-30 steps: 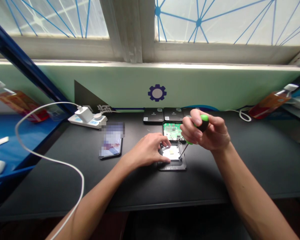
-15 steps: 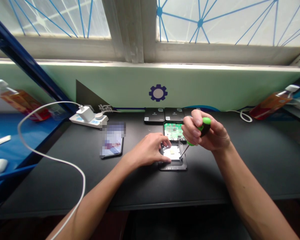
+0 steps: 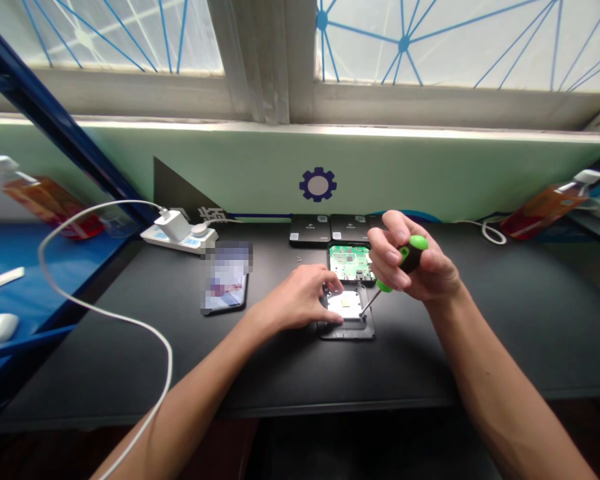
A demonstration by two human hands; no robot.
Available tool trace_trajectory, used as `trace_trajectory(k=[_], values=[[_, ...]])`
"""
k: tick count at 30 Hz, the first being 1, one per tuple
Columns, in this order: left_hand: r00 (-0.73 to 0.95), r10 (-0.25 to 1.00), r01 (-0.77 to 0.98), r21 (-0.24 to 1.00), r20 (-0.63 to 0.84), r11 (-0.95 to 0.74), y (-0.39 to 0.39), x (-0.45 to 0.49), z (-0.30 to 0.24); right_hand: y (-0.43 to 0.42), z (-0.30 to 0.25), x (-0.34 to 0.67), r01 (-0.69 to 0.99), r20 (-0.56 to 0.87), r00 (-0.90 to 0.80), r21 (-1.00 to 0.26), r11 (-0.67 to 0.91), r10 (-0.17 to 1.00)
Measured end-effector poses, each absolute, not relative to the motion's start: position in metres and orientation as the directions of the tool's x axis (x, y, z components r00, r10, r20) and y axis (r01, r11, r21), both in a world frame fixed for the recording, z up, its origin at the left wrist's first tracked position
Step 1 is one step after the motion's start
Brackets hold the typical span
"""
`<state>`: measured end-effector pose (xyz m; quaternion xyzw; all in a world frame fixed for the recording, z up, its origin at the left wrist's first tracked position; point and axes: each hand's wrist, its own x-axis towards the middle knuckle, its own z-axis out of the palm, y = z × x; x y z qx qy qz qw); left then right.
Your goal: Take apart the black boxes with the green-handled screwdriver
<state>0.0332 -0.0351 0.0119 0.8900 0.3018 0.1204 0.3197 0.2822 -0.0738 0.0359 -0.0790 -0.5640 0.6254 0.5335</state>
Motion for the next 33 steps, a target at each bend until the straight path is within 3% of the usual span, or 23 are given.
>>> trace_trajectory(k=[5, 12, 33], values=[[0.787, 0.617, 0.468, 0.631, 0.021, -0.618, -0.0343, 0.0327, 0.0113, -0.0738, 0.0408, 0.2848, -0.589, 0.473, -0.471, -0.797, 0.133, 0.745], [0.79, 0.613, 0.459, 0.637, 0.028, -0.62, -0.0329, 0.0324, 0.008, -0.073, 0.0368, 0.2825, -0.578, 0.505, -0.414, -0.789, 0.211, 0.757], [0.783, 0.622, 0.463, 0.64, 0.03, -0.614, -0.0357, 0.0328, 0.0101, -0.0724, 0.038, 0.2857, -0.599, 0.463, -0.448, -0.791, 0.128, 0.765]])
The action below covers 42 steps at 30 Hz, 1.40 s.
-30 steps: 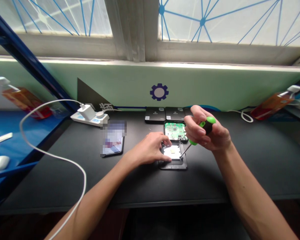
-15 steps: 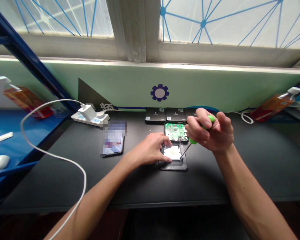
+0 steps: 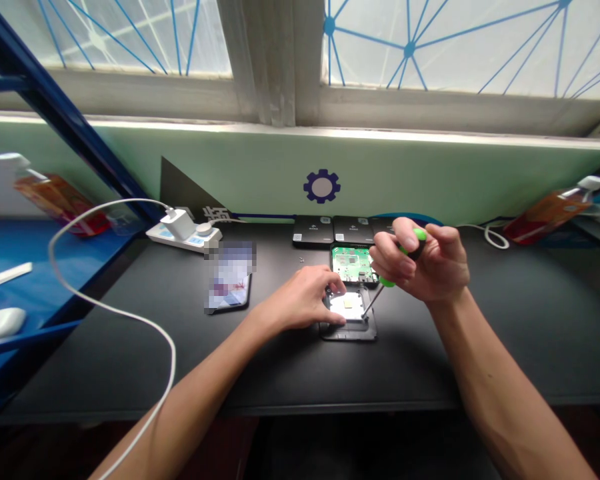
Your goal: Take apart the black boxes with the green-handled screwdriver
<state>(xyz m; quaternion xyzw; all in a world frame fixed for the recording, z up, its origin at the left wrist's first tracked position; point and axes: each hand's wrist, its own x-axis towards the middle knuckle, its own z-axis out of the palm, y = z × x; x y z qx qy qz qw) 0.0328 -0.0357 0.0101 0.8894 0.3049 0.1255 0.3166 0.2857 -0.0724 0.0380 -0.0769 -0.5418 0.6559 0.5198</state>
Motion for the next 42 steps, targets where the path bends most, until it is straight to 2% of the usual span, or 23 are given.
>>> trace_trajectory(k=[6, 11, 18, 24, 30, 33, 37, 42], values=[[0.782, 0.623, 0.471, 0.63, 0.027, -0.618, -0.0363, 0.0333, 0.0105, -0.0721, 0.0329, 0.2848, -0.602, 0.54, -0.454, -0.772, 0.203, 0.708], [0.781, 0.624, 0.47, 0.639, 0.02, -0.609, -0.0366, 0.0333, 0.0107, -0.0738, 0.0376, 0.2848, -0.597, 0.469, -0.451, -0.791, 0.135, 0.759], [0.783, 0.621, 0.474, 0.621, 0.026, -0.624, -0.0374, 0.0344, 0.0109, -0.0707, 0.0309, 0.2852, -0.593, 0.513, -0.426, -0.78, 0.198, 0.745], [0.777, 0.629, 0.482, 0.623, 0.021, -0.616, -0.0379, 0.0336, 0.012, -0.0724, 0.0368, 0.2862, -0.625, 0.471, -0.473, -0.775, 0.093, 0.745], [0.78, 0.626, 0.487, 0.614, 0.016, -0.622, -0.0387, 0.0345, 0.0127, -0.0683, 0.0295, 0.2879, -0.595, 0.498, -0.423, -0.783, 0.182, 0.757], [0.778, 0.628, 0.491, 0.614, 0.01, -0.618, -0.0382, 0.0354, 0.0127, -0.0696, 0.0305, 0.2873, -0.626, 0.487, -0.44, -0.769, 0.131, 0.755], [0.777, 0.63, 0.492, 0.615, 0.01, -0.617, -0.0383, 0.0354, 0.013, -0.0722, 0.0365, 0.2872, -0.642, 0.412, -0.419, -0.765, 0.057, 0.809], [0.772, 0.636, 0.501, 0.605, 0.011, -0.619, -0.0405, 0.0352, 0.013, -0.0705, 0.0341, 0.287, -0.623, 0.477, -0.402, -0.768, 0.148, 0.782]])
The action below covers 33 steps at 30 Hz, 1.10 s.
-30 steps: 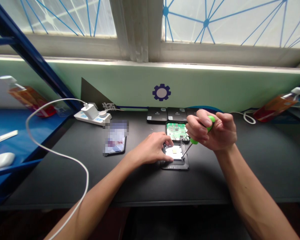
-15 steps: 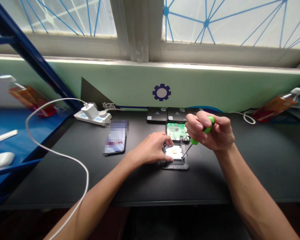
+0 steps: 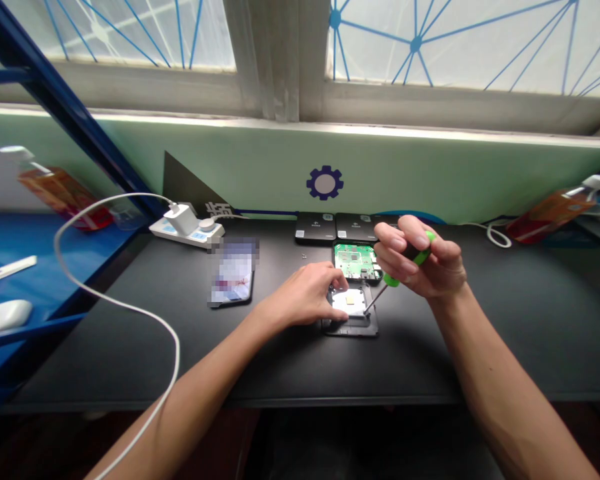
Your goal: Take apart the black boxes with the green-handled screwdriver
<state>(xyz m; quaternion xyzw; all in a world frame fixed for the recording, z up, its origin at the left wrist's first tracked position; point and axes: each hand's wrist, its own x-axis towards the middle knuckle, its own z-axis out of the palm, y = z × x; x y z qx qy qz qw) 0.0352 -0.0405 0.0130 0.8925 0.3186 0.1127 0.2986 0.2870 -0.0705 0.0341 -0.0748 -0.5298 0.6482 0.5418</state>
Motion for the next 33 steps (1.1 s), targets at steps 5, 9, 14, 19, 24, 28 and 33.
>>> trace_trajectory(k=[5, 9, 14, 19, 24, 28, 33], values=[[0.776, 0.63, 0.495, 0.602, 0.016, -0.626, -0.039, 0.035, 0.01, -0.071, 0.035, 0.289, -0.646, 0.523, -0.438, -0.749, 0.148, 0.731], [0.779, 0.626, 0.493, 0.603, 0.014, -0.627, -0.038, 0.035, 0.01, -0.072, 0.037, 0.29, -0.656, 0.465, -0.428, -0.75, 0.087, 0.775], [0.772, 0.635, 0.507, 0.599, 0.004, -0.62, -0.04, 0.036, 0.012, -0.07, 0.03, 0.291, -0.62, 0.499, -0.406, -0.766, 0.171, 0.765], [0.772, 0.635, 0.499, 0.602, 0.018, -0.624, -0.04, 0.035, 0.012, -0.071, 0.032, 0.287, -0.626, 0.495, -0.428, -0.766, 0.146, 0.756], [0.776, 0.631, 0.491, 0.607, 0.022, -0.625, -0.039, 0.035, 0.011, -0.071, 0.035, 0.287, -0.618, 0.473, -0.476, -0.779, 0.101, 0.741], [0.782, 0.622, 0.486, 0.591, 0.035, -0.644, -0.039, 0.035, 0.011, -0.069, 0.028, 0.286, -0.602, 0.477, -0.423, -0.783, 0.154, 0.77], [0.781, 0.624, 0.485, 0.603, 0.027, -0.633, -0.039, 0.035, 0.011, -0.069, 0.026, 0.281, -0.608, 0.529, -0.465, -0.774, 0.178, 0.71]])
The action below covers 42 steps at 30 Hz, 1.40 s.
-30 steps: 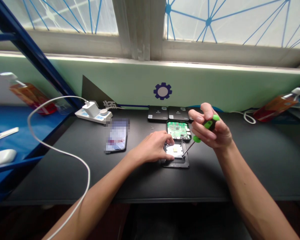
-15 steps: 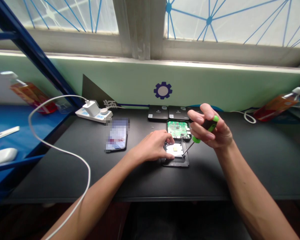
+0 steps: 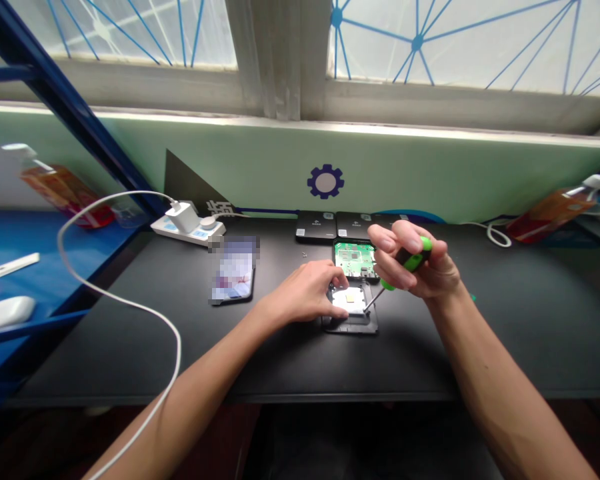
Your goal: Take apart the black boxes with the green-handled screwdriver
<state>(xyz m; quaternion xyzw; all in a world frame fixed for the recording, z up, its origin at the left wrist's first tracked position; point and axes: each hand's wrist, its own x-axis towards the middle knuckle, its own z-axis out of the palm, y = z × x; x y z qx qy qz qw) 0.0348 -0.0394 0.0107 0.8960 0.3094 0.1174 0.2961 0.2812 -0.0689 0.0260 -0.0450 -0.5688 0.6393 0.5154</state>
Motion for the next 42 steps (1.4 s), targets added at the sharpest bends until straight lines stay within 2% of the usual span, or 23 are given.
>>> trace_trajectory(k=[10, 14, 17, 20, 23, 26, 29, 36, 42], values=[[0.774, 0.632, 0.491, 0.607, 0.024, -0.625, -0.039, 0.034, 0.01, -0.073, 0.026, 0.28, -0.57, 0.472, -0.411, -0.801, 0.185, 0.78], [0.787, 0.616, 0.466, 0.616, 0.039, -0.635, -0.039, 0.034, 0.011, -0.074, 0.029, 0.281, -0.619, 0.385, -0.274, -0.772, 0.144, 0.881], [0.785, 0.613, 0.401, 0.68, 0.09, -0.613, -0.034, 0.03, 0.019, -0.071, 0.032, 0.284, -0.703, 0.342, -0.148, -0.696, 0.144, 0.928], [0.657, 0.727, 0.412, 0.713, 0.199, -0.567, -0.02, 0.017, 0.029, -0.066, 0.033, 0.288, -0.775, 0.32, -0.048, -0.61, 0.167, 0.946], [0.495, 0.834, 0.587, 0.614, 0.245, -0.529, -0.001, -0.003, 0.032, -0.061, 0.032, 0.291, -0.837, 0.298, 0.016, -0.518, 0.176, 0.954], [0.477, 0.874, 0.699, 0.565, 0.089, -0.439, 0.014, -0.021, 0.026, -0.058, 0.03, 0.293, -0.877, 0.308, 0.027, -0.45, 0.17, 0.951], [0.53, 0.848, 0.681, 0.609, -0.027, -0.407, 0.02, -0.026, 0.015, -0.057, 0.029, 0.294, -0.876, 0.322, 0.01, -0.453, 0.164, 0.947], [0.608, 0.794, 0.624, 0.607, 0.02, -0.492, 0.01, -0.009, 0.002, -0.056, 0.027, 0.292, -0.821, 0.334, -0.002, -0.539, 0.189, 0.943], [0.607, 0.788, 0.619, 0.563, 0.101, -0.548, 0.007, -0.005, 0.004, -0.055, 0.025, 0.29, -0.866, 0.359, -0.051, -0.48, 0.137, 0.932]])
